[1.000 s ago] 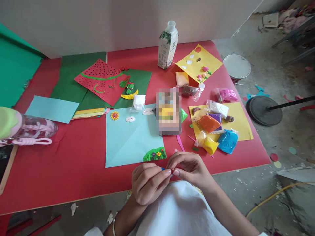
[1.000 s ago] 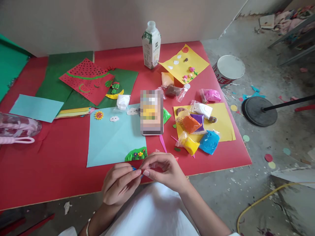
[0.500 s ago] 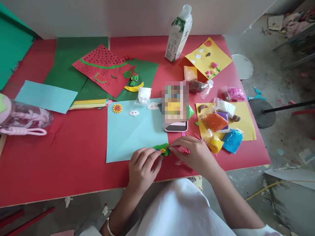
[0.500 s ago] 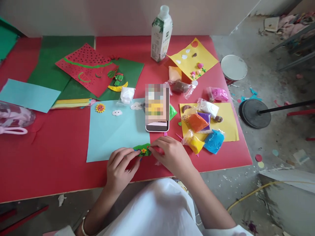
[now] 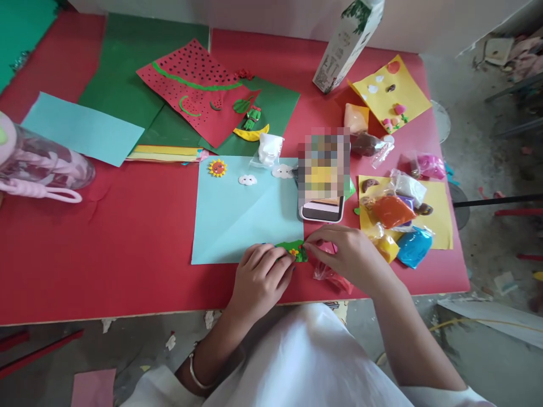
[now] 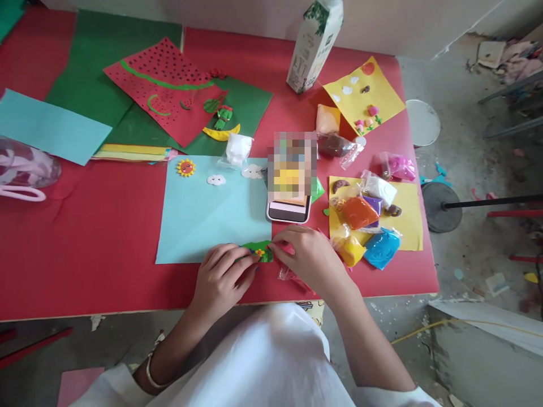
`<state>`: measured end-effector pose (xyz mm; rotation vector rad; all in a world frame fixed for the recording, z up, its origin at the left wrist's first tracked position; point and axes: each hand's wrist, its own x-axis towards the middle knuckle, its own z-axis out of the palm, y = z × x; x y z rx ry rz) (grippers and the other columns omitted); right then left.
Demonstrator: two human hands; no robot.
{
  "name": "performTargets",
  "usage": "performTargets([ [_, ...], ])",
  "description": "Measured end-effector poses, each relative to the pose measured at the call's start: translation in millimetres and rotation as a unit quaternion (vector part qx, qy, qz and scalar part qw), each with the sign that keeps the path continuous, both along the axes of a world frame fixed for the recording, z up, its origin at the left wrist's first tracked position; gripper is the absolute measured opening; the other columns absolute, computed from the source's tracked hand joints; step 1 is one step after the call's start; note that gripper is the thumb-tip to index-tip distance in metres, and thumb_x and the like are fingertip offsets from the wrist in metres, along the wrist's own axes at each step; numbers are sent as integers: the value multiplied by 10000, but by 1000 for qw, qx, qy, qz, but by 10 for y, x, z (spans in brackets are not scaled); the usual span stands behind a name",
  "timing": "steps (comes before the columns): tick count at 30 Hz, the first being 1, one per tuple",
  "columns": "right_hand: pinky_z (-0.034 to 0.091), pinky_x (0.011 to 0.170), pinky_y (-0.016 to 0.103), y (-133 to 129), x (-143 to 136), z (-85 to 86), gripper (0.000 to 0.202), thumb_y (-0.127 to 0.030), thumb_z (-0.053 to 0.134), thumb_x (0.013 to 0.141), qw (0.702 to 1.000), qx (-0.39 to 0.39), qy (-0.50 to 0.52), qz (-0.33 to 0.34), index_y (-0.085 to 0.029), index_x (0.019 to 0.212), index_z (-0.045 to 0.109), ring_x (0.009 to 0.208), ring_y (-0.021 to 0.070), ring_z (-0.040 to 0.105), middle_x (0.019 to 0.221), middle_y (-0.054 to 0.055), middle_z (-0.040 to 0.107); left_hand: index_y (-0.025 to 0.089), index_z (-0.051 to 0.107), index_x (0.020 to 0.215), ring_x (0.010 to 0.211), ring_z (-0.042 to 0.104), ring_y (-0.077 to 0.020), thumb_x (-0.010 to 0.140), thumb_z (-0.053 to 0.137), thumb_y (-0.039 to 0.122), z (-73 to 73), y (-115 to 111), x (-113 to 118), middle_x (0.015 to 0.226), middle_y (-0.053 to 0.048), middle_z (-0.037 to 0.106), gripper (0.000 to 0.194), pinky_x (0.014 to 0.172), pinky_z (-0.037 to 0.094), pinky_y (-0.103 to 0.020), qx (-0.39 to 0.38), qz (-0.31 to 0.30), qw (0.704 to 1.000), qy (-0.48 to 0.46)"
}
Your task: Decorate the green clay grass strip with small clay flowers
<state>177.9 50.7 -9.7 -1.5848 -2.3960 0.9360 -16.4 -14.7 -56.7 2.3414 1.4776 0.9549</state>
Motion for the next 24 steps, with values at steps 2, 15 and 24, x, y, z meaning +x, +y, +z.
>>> performTargets([
  [2,516,658,281,7,3,1,151,-247,578,898,1000,-4,-5,7,-210,827,705,730,183,677,841,44,734,192,676,960,898,659,-190,888,603,138,-5,-5,0,918,-38,729,116,855,508,-345,-2,1,1000,-1],
  [15,487,595,270,16,-84,-2,108,-237,633,865,999,8,-46,7,-206,770,674,679,180,653,787,35,711,196,678,963,895,662,-185,892,584,130,3,-15,-6,916,-39,728,135,849,512,-341,-4,-5,1000,5],
  [24,542,665,295,-117,49,-37,109,-245,586,906,998,48,29,-26,-214,888,689,743,180,683,862,38,726,181,665,973,897,651,-188,882,562,92,23,5,14,934,-33,726,165,874,494,-346,-2,-9,1000,0],
])
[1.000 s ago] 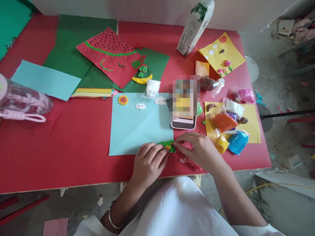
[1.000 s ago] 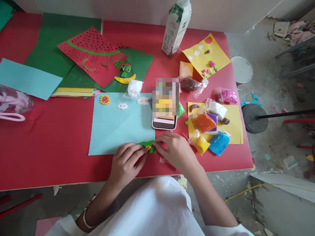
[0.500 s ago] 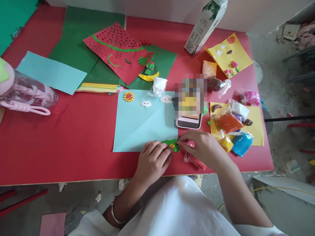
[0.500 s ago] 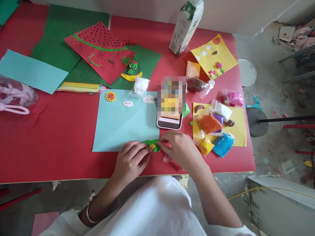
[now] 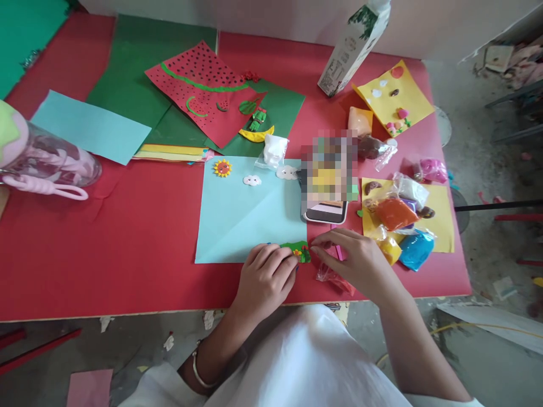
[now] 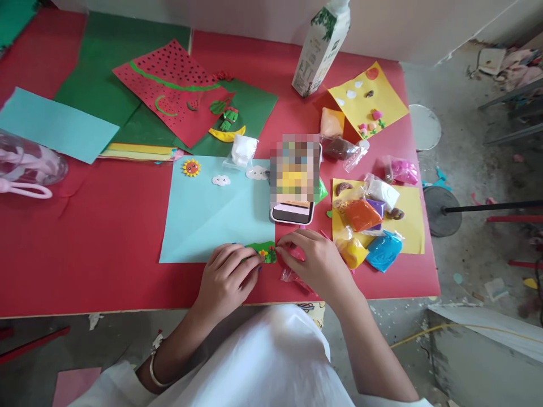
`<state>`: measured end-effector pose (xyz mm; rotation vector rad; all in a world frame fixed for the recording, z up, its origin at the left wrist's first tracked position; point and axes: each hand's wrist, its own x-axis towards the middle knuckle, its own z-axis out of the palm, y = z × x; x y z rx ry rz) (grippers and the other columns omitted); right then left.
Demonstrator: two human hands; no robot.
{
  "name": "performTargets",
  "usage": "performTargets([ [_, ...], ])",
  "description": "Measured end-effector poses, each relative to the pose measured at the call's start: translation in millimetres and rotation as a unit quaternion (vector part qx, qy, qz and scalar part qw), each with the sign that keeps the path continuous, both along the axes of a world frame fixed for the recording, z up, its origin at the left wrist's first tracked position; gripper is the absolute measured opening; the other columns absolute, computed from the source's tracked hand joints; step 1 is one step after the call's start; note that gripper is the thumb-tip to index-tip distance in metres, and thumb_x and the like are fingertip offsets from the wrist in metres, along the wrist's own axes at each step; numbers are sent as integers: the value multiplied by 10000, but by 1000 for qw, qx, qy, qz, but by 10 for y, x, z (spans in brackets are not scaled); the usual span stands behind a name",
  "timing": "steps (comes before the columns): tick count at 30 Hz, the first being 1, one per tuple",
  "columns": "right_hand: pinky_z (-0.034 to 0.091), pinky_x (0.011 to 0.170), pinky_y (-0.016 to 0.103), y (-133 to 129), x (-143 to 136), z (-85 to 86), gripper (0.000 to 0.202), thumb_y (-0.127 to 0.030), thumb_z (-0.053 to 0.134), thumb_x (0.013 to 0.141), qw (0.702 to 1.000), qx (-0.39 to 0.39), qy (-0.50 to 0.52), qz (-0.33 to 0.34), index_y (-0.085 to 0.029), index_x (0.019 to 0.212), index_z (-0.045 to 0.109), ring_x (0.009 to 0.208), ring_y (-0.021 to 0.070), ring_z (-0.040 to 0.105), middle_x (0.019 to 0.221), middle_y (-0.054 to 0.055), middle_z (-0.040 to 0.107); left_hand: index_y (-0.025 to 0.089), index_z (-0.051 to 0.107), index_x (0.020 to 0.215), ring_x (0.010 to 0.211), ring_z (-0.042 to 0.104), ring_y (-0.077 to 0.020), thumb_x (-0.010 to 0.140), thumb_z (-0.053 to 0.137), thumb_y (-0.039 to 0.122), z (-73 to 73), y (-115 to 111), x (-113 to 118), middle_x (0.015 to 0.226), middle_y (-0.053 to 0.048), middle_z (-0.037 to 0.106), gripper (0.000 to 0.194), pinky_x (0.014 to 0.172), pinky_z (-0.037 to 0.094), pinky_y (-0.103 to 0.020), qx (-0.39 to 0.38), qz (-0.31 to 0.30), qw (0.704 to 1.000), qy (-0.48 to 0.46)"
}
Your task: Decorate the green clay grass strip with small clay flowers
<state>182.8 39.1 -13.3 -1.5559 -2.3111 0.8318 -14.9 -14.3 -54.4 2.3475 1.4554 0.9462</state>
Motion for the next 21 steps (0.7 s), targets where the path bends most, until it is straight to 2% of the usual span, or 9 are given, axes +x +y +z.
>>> performTargets([
  [9,559,700,303,-93,-59,-103,98,-241,607,902,999,27,18,-13,-205,902,698,773,189,680,875,53,715,173,664,973,896,642,-200,858,536,47,42,87,81,945,-37,725,214,870,494,-357,8,11,1000,5],
  [21,552,683,286,-97,-39,-126,94,-199,594,899,998,54,9,-14,-186,896,686,751,183,679,856,48,712,183,686,1031,981,625,-219,822,518,24,36,135,114,1032,-51,717,311,917,475,-379,-18,5,999,40],
])
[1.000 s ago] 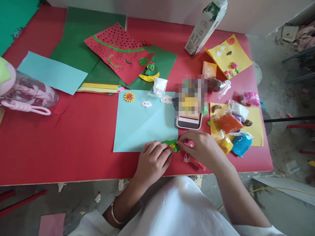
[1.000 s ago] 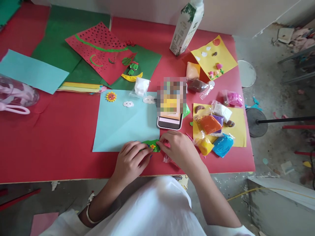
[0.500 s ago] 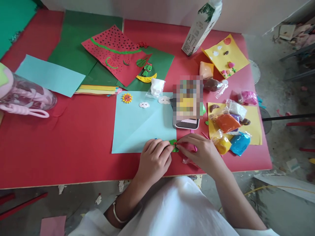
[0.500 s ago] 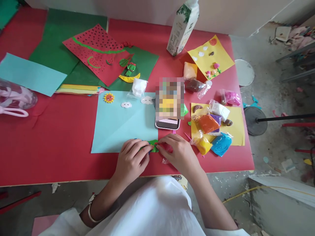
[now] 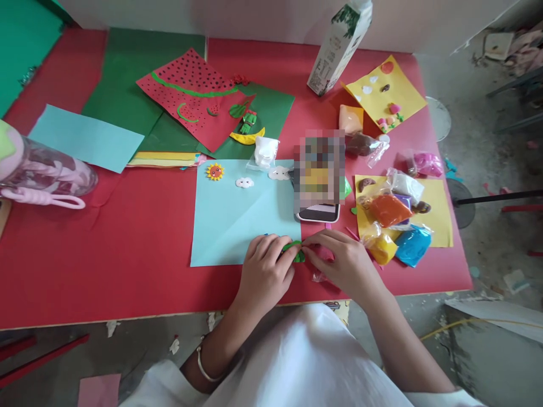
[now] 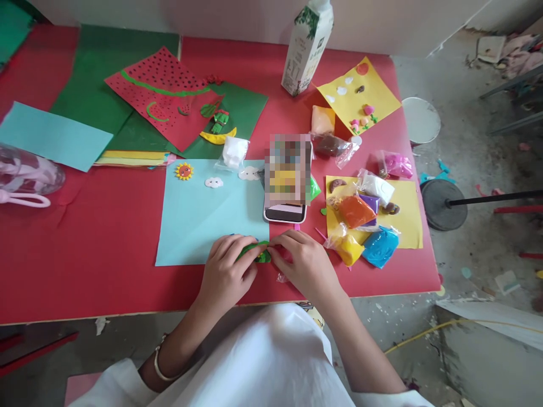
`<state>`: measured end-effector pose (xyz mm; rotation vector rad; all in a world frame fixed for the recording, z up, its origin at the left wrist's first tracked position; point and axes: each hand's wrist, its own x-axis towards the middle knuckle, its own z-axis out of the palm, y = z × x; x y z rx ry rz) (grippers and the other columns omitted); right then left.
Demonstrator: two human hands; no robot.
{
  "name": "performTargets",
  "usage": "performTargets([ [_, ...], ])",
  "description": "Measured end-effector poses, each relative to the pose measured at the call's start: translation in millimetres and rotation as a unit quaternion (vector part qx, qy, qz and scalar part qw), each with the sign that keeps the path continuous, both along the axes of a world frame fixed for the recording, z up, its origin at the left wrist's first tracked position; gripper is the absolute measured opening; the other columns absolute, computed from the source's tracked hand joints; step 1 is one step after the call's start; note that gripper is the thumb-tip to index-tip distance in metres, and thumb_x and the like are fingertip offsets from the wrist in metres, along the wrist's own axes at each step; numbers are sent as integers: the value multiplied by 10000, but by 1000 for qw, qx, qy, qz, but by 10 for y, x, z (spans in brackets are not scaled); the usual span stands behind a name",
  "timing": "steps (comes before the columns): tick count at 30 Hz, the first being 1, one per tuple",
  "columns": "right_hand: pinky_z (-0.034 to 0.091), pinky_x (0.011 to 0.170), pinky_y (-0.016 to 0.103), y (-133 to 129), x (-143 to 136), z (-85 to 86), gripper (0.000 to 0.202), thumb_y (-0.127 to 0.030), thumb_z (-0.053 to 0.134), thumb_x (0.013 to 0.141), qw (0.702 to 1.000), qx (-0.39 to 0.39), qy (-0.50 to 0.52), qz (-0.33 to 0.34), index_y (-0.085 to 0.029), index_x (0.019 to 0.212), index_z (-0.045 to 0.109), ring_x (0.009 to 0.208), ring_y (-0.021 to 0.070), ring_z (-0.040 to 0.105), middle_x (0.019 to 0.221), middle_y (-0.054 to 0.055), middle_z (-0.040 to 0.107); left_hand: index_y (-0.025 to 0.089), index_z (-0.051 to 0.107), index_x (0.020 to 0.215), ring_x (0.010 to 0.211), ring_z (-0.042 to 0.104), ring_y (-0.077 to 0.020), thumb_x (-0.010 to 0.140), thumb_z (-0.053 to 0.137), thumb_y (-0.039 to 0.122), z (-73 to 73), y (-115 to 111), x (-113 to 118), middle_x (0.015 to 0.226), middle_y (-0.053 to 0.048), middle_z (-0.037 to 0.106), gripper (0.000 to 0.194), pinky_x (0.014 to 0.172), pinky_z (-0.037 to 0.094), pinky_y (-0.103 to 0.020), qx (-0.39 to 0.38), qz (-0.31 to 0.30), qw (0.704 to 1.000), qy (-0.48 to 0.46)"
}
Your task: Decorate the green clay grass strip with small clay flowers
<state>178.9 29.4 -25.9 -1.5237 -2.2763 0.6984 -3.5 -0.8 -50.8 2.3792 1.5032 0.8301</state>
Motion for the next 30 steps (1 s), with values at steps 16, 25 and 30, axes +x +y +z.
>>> performTargets([
  [16,517,604,268,-7,6,-54,79,-233,613,896,1000,-9,9,-26,-191,844,655,694,168,655,803,35,693,169,690,1029,988,601,-234,818,512,17,-26,46,23,1036,-57,709,315,912,468,-385,-15,-11,1000,0],
  [25,522,701,292,-2,44,47,56,-186,558,923,992,106,62,-29,-216,916,604,793,167,646,887,40,702,181,681,1051,969,608,-230,813,506,24,-16,41,7,1017,-60,707,335,900,476,-387,-4,-17,1000,-9],
  [30,462,910,442,73,97,48,72,-220,546,923,988,138,11,-64,-235,990,525,1042,263,567,1244,77,659,204,692,1032,938,617,-216,817,498,24,-20,20,-5,986,-53,708,340,886,485,-380,6,-23,1000,1],
])
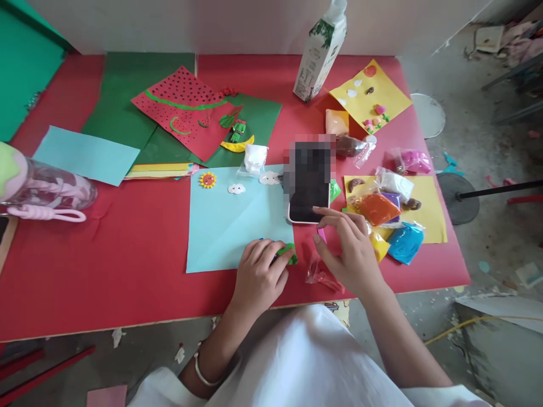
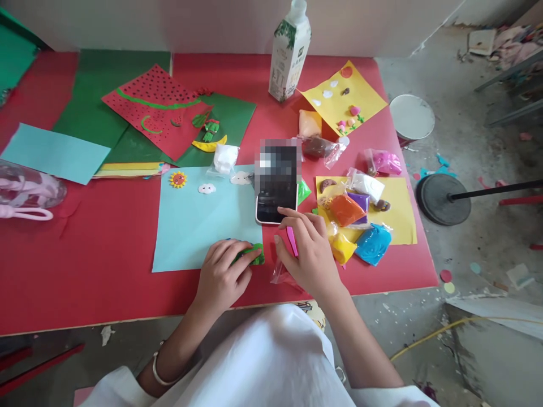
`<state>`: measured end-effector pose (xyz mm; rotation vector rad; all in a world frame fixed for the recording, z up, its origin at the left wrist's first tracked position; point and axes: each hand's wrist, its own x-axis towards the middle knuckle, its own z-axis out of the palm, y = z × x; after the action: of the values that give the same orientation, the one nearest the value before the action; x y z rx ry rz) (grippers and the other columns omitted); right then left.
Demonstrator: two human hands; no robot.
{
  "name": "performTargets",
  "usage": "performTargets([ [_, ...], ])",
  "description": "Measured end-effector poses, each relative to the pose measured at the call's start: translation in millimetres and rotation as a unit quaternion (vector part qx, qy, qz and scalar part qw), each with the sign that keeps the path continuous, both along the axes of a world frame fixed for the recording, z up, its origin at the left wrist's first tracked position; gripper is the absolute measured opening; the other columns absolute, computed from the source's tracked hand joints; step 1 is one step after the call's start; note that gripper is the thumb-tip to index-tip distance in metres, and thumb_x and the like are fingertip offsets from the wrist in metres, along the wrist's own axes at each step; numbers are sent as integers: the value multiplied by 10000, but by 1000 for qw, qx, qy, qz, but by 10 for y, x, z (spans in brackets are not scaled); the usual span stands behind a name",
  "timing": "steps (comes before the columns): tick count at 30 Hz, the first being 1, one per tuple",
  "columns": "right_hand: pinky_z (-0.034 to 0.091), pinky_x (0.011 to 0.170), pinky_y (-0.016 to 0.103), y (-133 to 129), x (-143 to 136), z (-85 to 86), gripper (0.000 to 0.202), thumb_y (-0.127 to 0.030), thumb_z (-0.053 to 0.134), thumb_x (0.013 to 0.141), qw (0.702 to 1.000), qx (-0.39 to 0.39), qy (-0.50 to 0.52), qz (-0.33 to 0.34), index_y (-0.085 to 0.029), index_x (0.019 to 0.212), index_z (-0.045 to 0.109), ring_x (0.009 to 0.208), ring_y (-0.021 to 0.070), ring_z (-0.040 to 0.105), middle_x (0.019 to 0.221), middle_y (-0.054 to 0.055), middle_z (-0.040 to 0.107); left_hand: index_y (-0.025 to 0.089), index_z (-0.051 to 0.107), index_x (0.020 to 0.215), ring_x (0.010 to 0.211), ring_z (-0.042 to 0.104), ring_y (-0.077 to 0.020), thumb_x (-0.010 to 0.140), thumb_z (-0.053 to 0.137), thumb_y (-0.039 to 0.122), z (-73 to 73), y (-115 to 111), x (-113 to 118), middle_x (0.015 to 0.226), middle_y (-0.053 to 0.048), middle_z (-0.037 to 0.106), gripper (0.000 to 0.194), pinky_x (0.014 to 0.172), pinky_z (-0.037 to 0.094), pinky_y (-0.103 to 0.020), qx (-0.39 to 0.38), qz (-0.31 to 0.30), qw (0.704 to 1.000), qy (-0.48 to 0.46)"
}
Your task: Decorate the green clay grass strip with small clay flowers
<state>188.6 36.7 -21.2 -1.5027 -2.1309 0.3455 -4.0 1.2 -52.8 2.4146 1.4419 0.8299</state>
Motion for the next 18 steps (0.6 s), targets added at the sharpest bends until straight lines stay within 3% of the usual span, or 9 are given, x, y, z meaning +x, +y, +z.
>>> performTargets([
  [6,446,913,442,72,3,-80,88,-244,526,932,999,-45,-12,7,-229,1014,496,1043,274,509,1360,74,589,181,686,1078,960,614,-219,813,490,15,-8,1,22,1021,-63,707,368,903,477,-382,5,2,1000,18],
  [10,431,923,450,57,23,-69,98,-233,514,931,999,-33,3,2,-228,1025,485,1065,274,526,1380,97,572,181,693,1064,956,620,-221,810,497,11,1,2,25,1014,-62,710,364,910,475,-387,16,-9,999,28],
  [14,439,889,439,-65,127,-30,120,-208,530,923,999,4,33,12,-238,1031,487,1061,265,582,1243,108,640,177,693,1062,929,628,-216,810,489,14,21,-4,6,984,-70,711,363,883,489,-383,26,22,999,7],
  [18,480,813,401,-266,235,-31,205,-216,576,903,998,-28,25,56,-243,1096,513,965,243,605,1107,93,658,203,705,1045,919,629,-210,823,489,24,26,5,-10,979,-63,712,357,875,495,-380,26,23,999,14],
])
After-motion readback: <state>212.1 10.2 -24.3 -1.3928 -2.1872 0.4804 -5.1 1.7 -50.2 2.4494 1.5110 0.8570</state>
